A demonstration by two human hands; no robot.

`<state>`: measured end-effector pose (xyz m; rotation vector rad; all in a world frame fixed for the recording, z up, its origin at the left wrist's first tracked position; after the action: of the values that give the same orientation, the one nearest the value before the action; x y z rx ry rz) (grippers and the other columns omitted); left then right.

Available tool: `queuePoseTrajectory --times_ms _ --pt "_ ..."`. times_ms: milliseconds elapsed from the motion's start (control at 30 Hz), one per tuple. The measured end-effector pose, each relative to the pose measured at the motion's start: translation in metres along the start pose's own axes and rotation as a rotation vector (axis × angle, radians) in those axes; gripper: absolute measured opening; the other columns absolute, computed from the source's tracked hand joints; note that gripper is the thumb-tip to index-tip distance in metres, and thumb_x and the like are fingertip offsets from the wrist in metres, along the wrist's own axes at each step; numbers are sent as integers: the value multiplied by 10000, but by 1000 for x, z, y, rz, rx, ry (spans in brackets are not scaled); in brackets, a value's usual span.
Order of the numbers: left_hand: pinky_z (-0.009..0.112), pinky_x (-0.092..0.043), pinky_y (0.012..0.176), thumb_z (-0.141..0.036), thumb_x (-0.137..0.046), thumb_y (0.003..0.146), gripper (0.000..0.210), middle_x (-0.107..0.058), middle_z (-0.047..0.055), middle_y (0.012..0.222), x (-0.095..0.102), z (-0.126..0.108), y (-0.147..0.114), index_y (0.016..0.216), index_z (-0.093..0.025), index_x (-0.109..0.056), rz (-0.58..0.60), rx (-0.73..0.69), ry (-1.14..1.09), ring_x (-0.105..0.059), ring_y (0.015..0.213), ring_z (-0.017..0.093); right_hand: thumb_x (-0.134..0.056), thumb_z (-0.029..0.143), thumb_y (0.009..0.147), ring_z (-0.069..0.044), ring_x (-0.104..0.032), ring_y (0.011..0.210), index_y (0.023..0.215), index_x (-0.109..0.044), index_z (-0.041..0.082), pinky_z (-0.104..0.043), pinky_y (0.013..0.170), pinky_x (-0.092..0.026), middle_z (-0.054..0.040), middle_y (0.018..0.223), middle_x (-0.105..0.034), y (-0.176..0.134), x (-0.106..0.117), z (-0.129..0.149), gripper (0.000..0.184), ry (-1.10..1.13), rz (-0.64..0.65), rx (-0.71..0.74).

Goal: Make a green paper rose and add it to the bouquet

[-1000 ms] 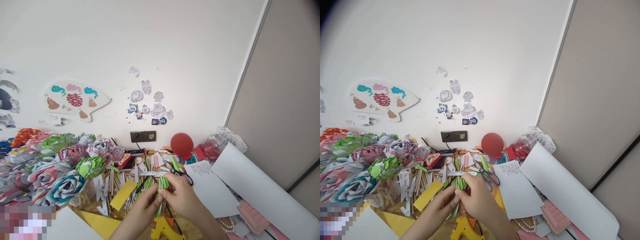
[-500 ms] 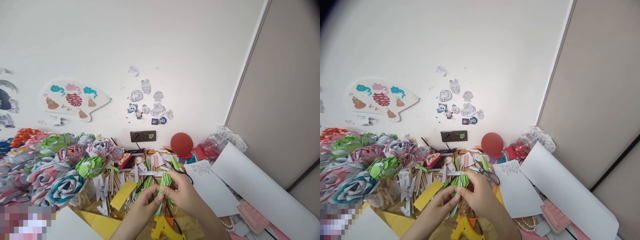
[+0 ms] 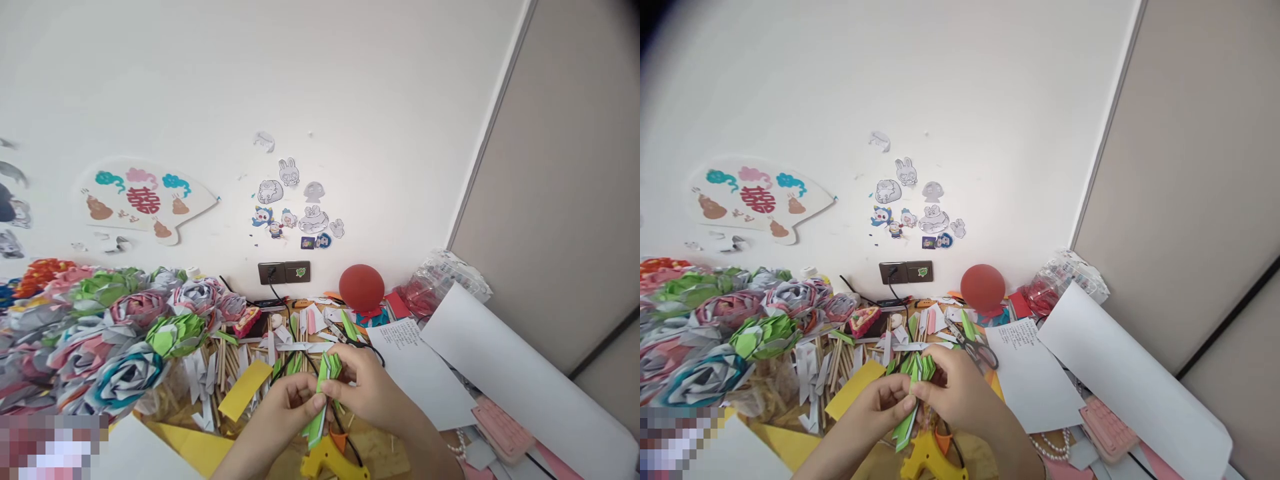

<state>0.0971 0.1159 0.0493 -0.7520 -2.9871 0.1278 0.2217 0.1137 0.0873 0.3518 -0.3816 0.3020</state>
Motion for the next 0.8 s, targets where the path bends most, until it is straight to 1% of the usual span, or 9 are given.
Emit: queuePoseTrajectory --times_ms 233,433,567,667,800 --pt "239 -284 562 -564 -613 697 422 -465 -32 596 -3 -1 2 658 -165 -478 36 -49 60 -418 592 121 -548 131 722 -91 -328 565 662 -364 203 -202 497 -253 75 586 -350 1 -1 0 207 -13 -7 -8" --pt "238 -284 546 -619 -548 714 460 -432 -38 596 -4 1 4 637 -178 -441 -10 -126 137 -392 578 112 -538 105 701 -91 -323 576 654 -372 198 -202 501 -251 75 589 -352 1 0 1 196 -7 -27 -3" --pt "222 -267 512 -622 -501 747 455 -388 -50 600 -3 5 5 651 -183 -433 -54 -138 169 -348 563 102 -539 119 715 -90 -315 575 673 -365 202 -205 502 -248 77 596 -348 2 1 -1 197 6 -54 1" --pt "216 -278 510 -627 -470 762 455 -367 -53 617 -4 5 6 680 -181 -443 -67 -142 163 -346 570 104 -529 127 729 -90 -307 575 670 -342 205 -205 502 -248 76 602 -336 2 2 -1 211 52 -74 6" --pt "218 -290 526 -644 -487 738 478 -349 -57 599 -5 2 6 623 -184 -425 -93 -146 141 -351 571 104 -518 154 756 -93 -316 591 678 -352 203 -206 511 -262 66 628 -342 2 3 0 189 151 -59 10"
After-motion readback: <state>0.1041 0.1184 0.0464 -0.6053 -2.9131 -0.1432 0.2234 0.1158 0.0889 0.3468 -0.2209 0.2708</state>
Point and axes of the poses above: each hand's wrist, its own y-axis towards the middle knuckle, its own x-axis out of the back of the hand, z = x × y, the point moved 5 cm from there along y, towards the middle knuckle
